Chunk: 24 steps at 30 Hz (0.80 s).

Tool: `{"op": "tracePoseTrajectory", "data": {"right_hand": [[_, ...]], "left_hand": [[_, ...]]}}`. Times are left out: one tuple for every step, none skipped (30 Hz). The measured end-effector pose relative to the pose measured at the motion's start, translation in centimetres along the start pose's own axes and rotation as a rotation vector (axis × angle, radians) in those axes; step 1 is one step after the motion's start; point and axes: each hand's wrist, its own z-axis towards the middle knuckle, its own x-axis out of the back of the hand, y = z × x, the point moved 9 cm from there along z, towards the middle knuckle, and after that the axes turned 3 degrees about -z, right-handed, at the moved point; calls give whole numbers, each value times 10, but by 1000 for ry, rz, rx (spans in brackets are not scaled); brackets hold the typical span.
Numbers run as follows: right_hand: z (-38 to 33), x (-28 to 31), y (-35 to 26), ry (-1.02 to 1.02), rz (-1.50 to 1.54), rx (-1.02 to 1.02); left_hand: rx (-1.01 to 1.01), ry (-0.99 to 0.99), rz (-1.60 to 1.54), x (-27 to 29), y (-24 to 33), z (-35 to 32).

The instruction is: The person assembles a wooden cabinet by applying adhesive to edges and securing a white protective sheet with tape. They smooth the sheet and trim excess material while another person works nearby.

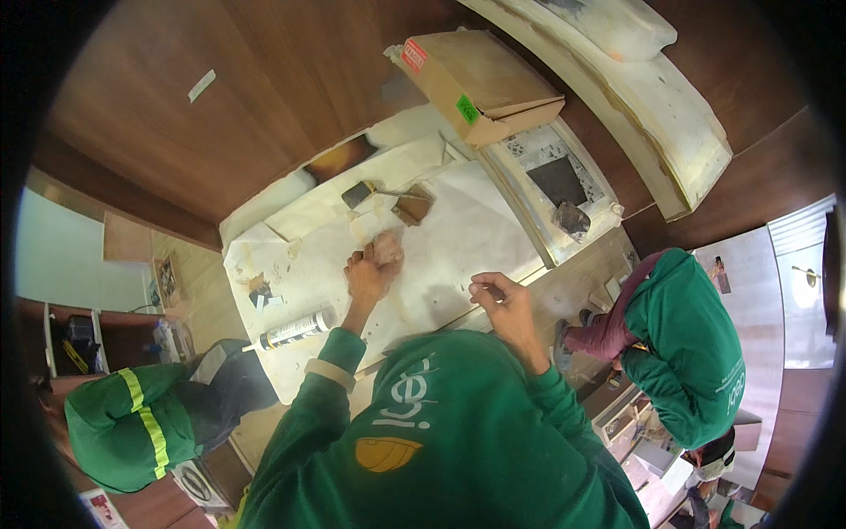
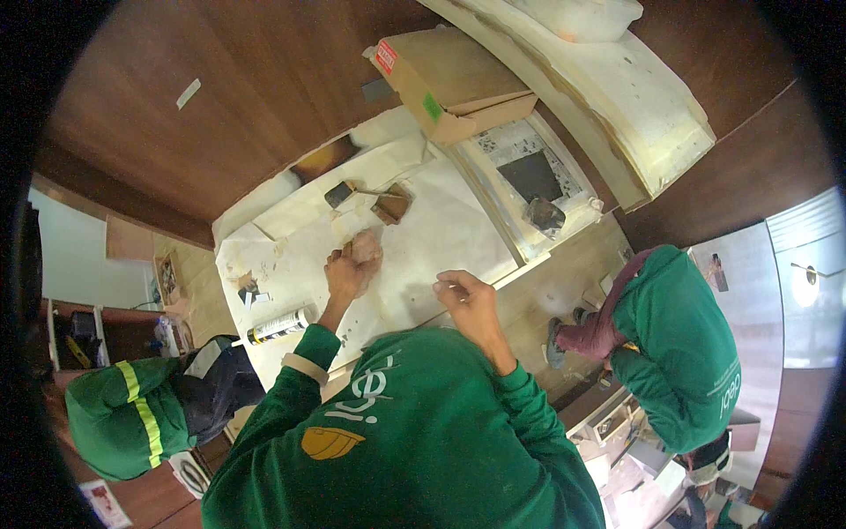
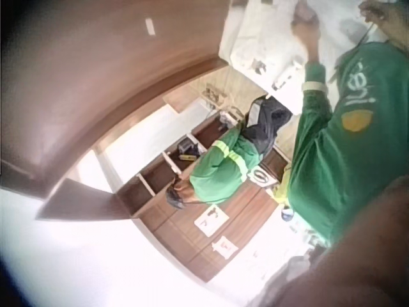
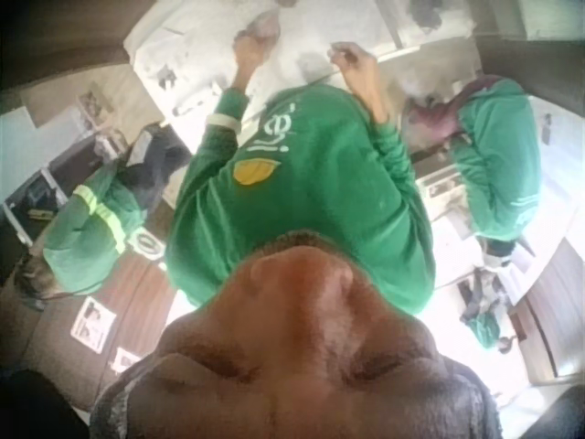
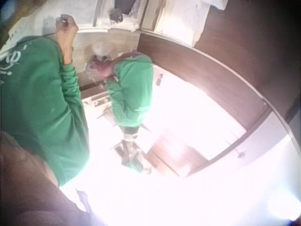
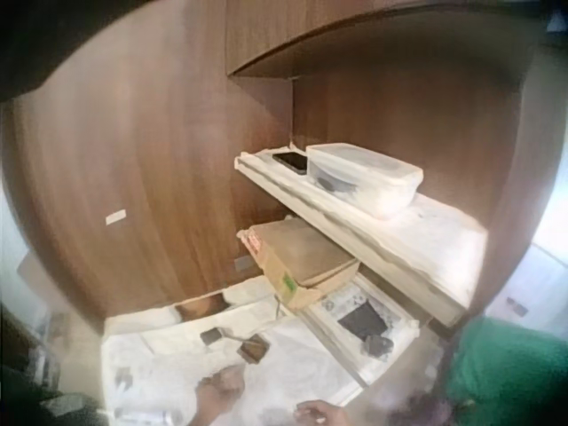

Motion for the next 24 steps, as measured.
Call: {"op": "tracePoseTrajectory", "data": {"right_hand": [[-1, -1, 6, 11, 57, -36], [-1, 0, 14, 27, 68, -39], [0, 1, 22, 44, 80, -43], [-1, 1, 29, 63, 95, -46], [-3, -1, 29, 45, 70, -24], [-5, -2, 29, 41, 40, -12], [-6, -4, 25, 35, 4, 7], [-5, -7, 19, 60, 19, 4], [-5, -13, 12, 86, 39, 0], [-5, -18, 9, 104, 69, -3], [-5, -19, 19, 113, 218, -75], [-4, -21, 32, 119, 372, -137], [-2, -21, 48, 124, 528, -194], [-5, -8, 86, 286, 670, -241], [-11, -1, 101, 292, 798, -276], [-21, 12, 117, 296, 927, -307], [-29, 22, 128, 286, 1061, -333], [-39, 38, 145, 362, 1073, -363], [-48, 56, 165, 404, 1124, -357], [-57, 75, 188, 448, 1178, -353], [-64, 88, 203, 488, 1242, -351], [-69, 103, 214, 549, 1265, -345], [-66, 115, 220, 591, 1299, -341], [-63, 123, 223, 631, 1335, -341]], "left_hand": [[0, -52, -18, -1, 0, 1], [-4, -27, -108, 3, -2, 3], [-10, -3, -197, 9, -5, 4], [-17, 18, -286, 15, -7, 4], [-49, -3, -355, 22, 6, 0], [-86, -39, -434, 38, 31, -7], [-121, -70, -516, 52, 55, -14], [-211, -86, -544, 60, 82, -21], [-303, -106, -567, 66, 108, -32], [-391, -122, -580, 72, 132, -43], [-454, -154, -622, 75, 158, -55], [-518, -183, -659, 77, 184, -67], [-582, -214, -698, 81, 204, -74], [-668, -301, -683, 79, 224, -78], [-737, -383, -659, 78, 239, -80], [-806, -465, -634, 75, 253, -80], [-885, -318, -652, 93, 264, -67], [-961, -170, -677, 109, 277, -49], [-914, -129, -709, 113, 286, -22], [-866, -93, -741, 115, 300, 5], [-840, -71, -763, 124, 321, 25], [-817, -59, -792, 124, 345, 43], [-796, -95, -824, 115, 365, 62], [-773, -132, -850, 107, 380, 76]]}}
